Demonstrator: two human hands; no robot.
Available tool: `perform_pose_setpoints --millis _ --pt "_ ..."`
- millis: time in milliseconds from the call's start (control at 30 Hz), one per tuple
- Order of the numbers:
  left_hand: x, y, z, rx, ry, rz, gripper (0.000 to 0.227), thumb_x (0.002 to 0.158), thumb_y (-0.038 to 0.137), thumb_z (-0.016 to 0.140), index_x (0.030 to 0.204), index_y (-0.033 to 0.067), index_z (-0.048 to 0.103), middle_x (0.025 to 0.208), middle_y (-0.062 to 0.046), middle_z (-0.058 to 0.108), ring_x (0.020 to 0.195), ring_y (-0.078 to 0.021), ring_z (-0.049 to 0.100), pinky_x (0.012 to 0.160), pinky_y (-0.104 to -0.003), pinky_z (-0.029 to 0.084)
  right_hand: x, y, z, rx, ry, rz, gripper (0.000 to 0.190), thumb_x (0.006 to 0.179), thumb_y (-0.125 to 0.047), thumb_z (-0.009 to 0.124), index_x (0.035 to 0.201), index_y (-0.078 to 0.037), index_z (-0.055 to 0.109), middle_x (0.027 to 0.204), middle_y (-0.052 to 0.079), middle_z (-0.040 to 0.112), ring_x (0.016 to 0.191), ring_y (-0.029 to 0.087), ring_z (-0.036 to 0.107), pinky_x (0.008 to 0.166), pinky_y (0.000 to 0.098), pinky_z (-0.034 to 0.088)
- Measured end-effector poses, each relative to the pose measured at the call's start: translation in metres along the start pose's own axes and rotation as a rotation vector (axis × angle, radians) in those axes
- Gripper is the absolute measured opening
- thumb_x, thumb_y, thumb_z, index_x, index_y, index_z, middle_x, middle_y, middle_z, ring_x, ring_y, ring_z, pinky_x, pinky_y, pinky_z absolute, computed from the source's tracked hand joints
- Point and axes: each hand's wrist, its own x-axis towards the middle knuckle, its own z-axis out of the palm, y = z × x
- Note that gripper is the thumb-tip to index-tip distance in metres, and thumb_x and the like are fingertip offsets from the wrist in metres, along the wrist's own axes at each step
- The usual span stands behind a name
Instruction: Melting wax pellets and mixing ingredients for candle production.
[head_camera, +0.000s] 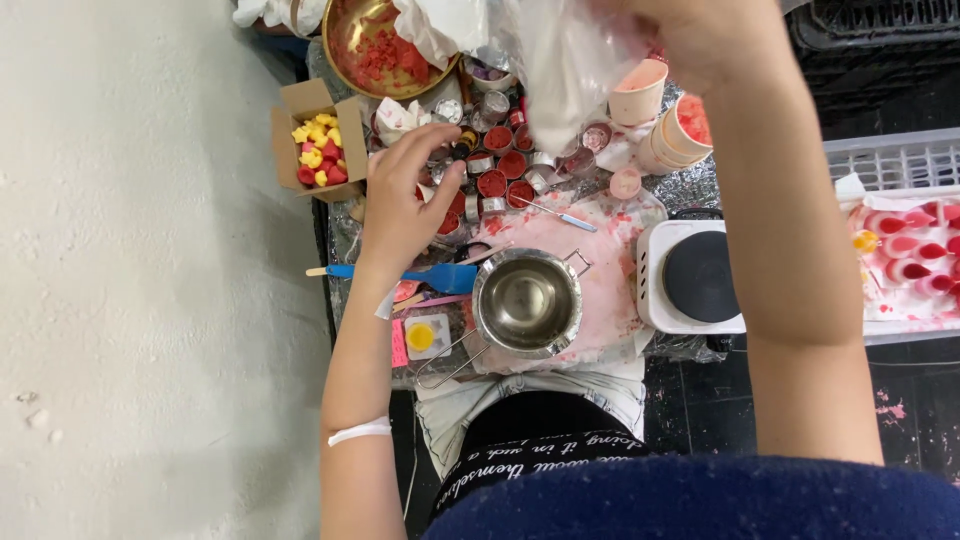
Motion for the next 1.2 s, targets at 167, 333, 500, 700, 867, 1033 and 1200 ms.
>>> perform_pose_setpoints --millis 167,333,500,700,867,1033,1200 --pt "-0.003 0.031 -0.015 -0.064 0.088 0.006 0.026 0.1 0.02 0.072 0.123 0.0096 0.068 0.128 -0.005 0.071 0.114 -0.0228 0.067 0.103 -0.036 0.039 -0.043 -0.045 0.046 0.002 -0.103 -0.165 0.013 0.092 -0.006 0.081 0.095 -0.003 0.069 0.091 0.001 0.075 0.083 0.006 0.07 0.076 0.0214 0.057" --pt "-0.004 0.049 -0.027 0.003 0.163 0.117 0.019 0.1 0.016 0.073 0.116 0.0074 0.068 0.119 -0.005 0.072 0.11 -0.0245 0.068 0.101 -0.04 0.043 -0.066 -0.011 0.054 -0.149 -0.228 -0.379 0.019 0.099 -0.001 0.085 0.1 0.002 0.065 0.098 0.006 0.072 0.086 0.008 0.069 0.072 0.021 0.052" --pt "-0.004 0.051 -0.016 -0.368 0.001 0.089 0.013 0.108 0.016 0.072 0.114 0.0056 0.066 0.108 -0.004 0.071 0.085 -0.0132 0.069 0.08 -0.027 0.056 -0.095 0.001 0.068 0.039 -0.261 -0.203 0.015 0.106 -0.004 0.071 0.118 0.003 0.065 0.11 0.003 0.073 0.1 0.005 0.069 0.086 0.0219 0.057" --pt "0.008 0.085 -0.029 -0.232 -0.006 0.095 0.033 0.095 0.029 0.082 0.113 0.0086 0.065 0.097 -0.002 0.068 0.083 -0.0147 0.066 0.066 -0.028 0.051 -0.102 -0.009 0.073 0.193 -0.46 0.097 0.022 0.103 -0.011 0.063 0.12 0.001 0.069 0.105 0.002 0.076 0.094 0.006 0.074 0.085 0.022 0.063" --pt "0.004 0.068 -0.017 -0.056 -0.096 0.035 0.045 0.084 0.039 0.089 0.096 0.0064 0.059 0.086 -0.002 0.066 0.073 -0.0146 0.066 0.062 -0.031 0.052 -0.102 0.036 0.089 0.008 -0.382 -0.058 0.011 0.1 -0.007 0.075 0.103 0.004 0.072 0.094 0.005 0.075 0.086 0.007 0.071 0.074 0.0208 0.056" --pt "-0.007 0.032 -0.003 -0.286 -0.258 -0.028 0.039 0.088 0.028 0.085 0.096 0.0032 0.057 0.085 -0.003 0.067 0.071 -0.0114 0.071 0.063 -0.028 0.056 -0.094 0.074 0.101 0.131 -0.415 0.021 0.013 0.098 -0.007 0.076 0.094 0.002 0.067 0.09 0.003 0.074 0.082 0.006 0.07 0.073 0.0208 0.057" --pt "-0.021 -0.008 0.021 -0.619 -0.392 -0.154 0.019 0.098 0.016 0.071 0.106 0.0014 0.063 0.09 0.001 0.072 0.079 -0.0019 0.069 0.068 -0.023 0.057 -0.098 0.063 0.107 0.126 -0.549 0.019 0.018 0.105 -0.019 0.062 0.115 -0.005 0.066 0.105 -0.005 0.068 0.098 0.002 0.062 0.088 0.0235 0.053"
